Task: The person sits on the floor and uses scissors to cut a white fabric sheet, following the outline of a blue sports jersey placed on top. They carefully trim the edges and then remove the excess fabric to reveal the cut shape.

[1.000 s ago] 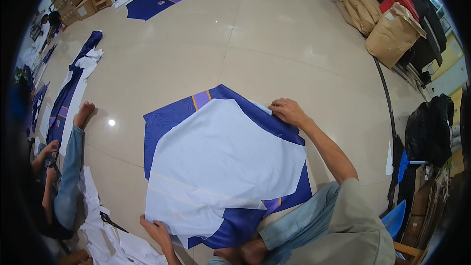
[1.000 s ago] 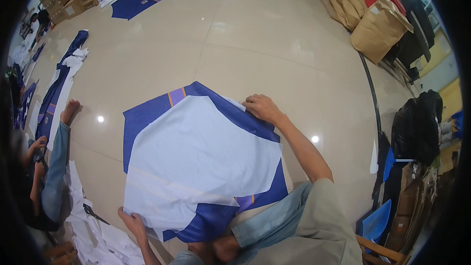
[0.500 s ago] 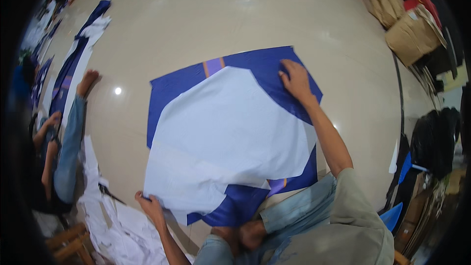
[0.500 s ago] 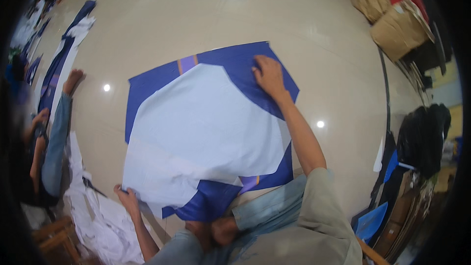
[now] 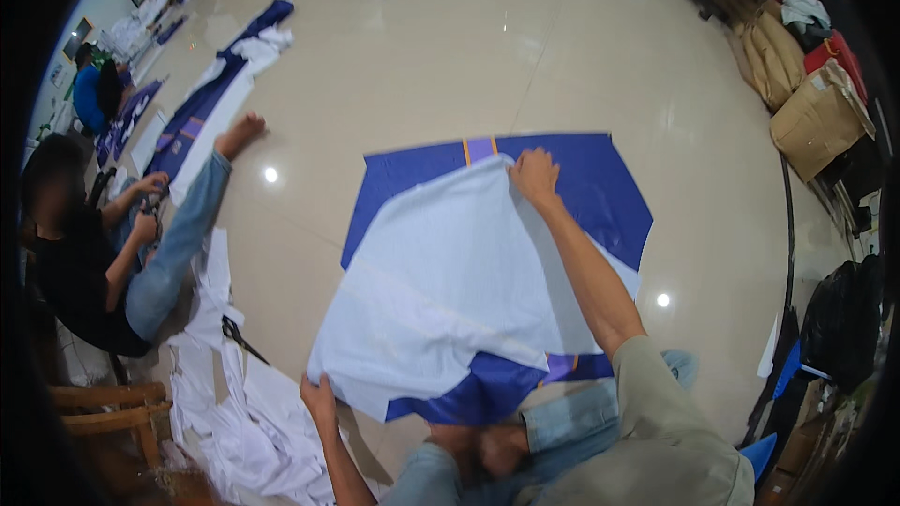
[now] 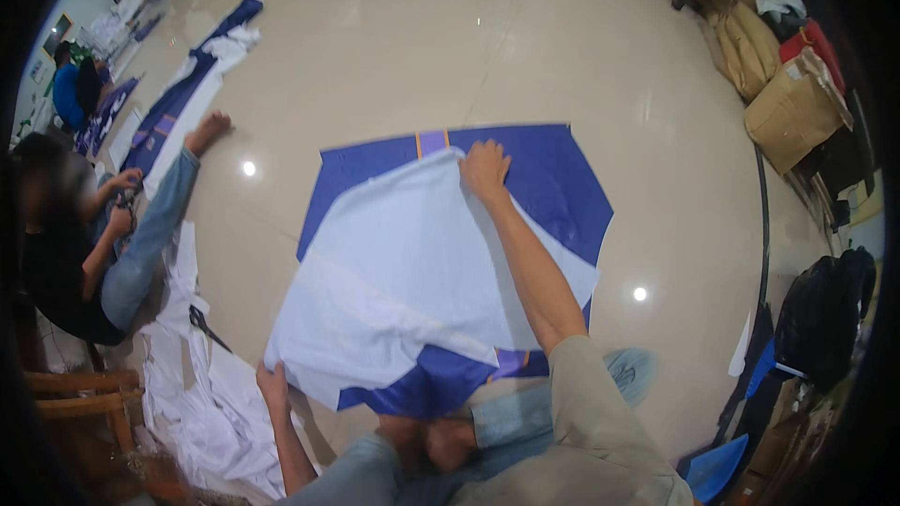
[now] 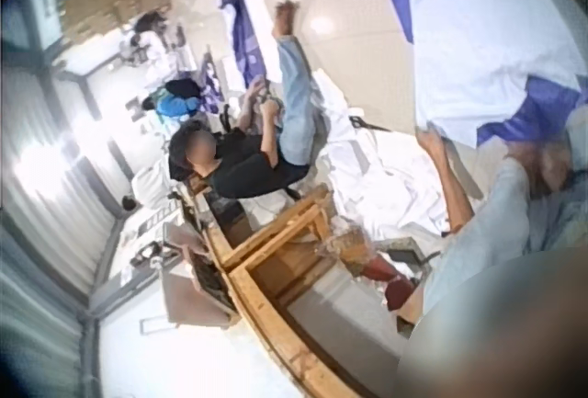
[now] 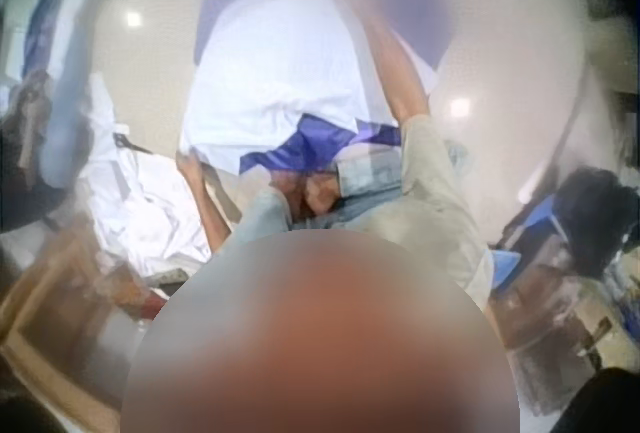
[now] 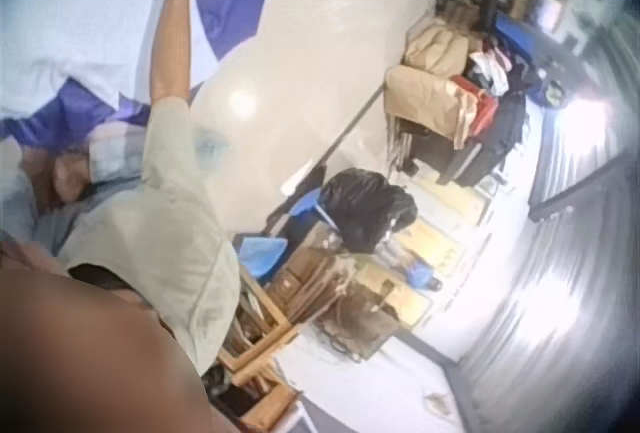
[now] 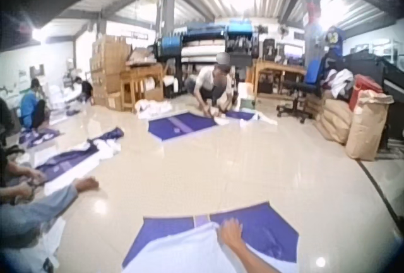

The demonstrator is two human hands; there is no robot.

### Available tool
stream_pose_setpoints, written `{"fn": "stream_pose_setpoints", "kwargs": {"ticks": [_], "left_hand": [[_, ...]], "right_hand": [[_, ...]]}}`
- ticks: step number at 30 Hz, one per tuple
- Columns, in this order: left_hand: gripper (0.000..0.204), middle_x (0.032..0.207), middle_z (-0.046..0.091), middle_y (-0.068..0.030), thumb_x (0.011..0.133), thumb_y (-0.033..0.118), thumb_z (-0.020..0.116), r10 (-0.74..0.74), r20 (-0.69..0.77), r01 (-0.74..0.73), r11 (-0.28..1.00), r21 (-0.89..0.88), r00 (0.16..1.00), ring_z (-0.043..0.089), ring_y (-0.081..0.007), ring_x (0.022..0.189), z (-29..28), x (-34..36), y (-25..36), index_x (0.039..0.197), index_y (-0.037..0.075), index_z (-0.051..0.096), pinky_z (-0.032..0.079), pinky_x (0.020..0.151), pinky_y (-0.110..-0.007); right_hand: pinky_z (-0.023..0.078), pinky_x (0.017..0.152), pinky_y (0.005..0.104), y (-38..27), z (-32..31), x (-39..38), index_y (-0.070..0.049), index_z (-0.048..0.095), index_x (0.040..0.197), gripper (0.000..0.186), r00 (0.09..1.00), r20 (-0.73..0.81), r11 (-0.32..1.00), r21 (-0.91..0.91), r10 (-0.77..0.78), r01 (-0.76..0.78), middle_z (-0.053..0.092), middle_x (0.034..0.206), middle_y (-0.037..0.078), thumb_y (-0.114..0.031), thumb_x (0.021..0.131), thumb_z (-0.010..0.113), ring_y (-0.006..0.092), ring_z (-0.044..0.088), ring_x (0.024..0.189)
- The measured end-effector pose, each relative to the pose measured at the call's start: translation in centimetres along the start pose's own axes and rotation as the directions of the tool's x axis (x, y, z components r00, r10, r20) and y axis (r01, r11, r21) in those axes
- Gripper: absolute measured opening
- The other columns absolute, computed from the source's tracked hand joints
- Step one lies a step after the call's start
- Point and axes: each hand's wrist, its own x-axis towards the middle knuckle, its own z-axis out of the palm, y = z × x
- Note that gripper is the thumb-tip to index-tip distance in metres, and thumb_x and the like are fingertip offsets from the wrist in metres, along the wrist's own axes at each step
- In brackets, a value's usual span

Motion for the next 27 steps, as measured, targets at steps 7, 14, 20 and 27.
{"fn": "stream_pose_setpoints", "kwargs": {"ticks": [7,14,20,27], "left_hand": [[0.022,0.108,0.066,-0.0052,0.097,0.005,0.054,0.037,0.075,0.001,0.892,-0.452,0.996,0.062,-0.0125,0.098,-5.6,1.8,4.1,0.117,-0.003,0.061,0.050,0.083,-0.028],[0.028,0.104,0.065,-0.0028,0.103,0.018,0.054,0.239,0.208,-0.038,0.737,-0.675,0.948,0.058,-0.0118,0.095,-3.2,6.7,16.2,0.119,-0.003,0.063,0.045,0.086,-0.027],[0.026,0.096,0.066,-0.0020,0.100,0.021,0.058,0.126,0.453,0.048,0.934,-0.354,0.883,0.057,-0.0114,0.088,4.9,12.0,17.3,0.112,-0.001,0.066,0.045,0.083,-0.028],[0.024,0.101,0.067,-0.0045,0.103,0.016,0.052,0.228,0.335,0.027,0.791,-0.611,0.914,0.061,-0.0127,0.091,7.4,11.8,17.8,0.112,-0.002,0.064,0.048,0.084,-0.028]], "right_hand": [[0.049,0.084,0.0348,1.9,-7.7,-2.4,-0.006,0.062,0.100,0.019,0.989,0.146,0.724,0.682,0.000,-0.101,0.066,0.097,0.011,-0.017,0.085,0.069,0.0234,0.063,0.093],[0.043,0.090,0.0279,14.5,-19.0,-10.0,-0.007,0.068,0.104,0.017,0.922,0.382,0.638,0.725,-0.057,-0.261,0.066,0.100,0.001,-0.005,0.090,0.059,0.0139,0.057,0.099],[0.045,0.080,0.0282,18.2,-15.2,-14.7,-0.006,0.074,0.102,0.023,0.811,0.567,0.740,0.481,0.147,-0.470,0.069,0.096,0.002,-0.024,0.087,0.073,0.0145,0.060,0.088],[0.048,0.084,0.0264,16.2,-12.5,-12.5,-0.002,0.074,0.110,0.021,0.912,0.362,0.544,0.735,0.193,-0.406,0.071,0.099,0.003,-0.011,0.091,0.070,0.0124,0.062,0.091]]}}
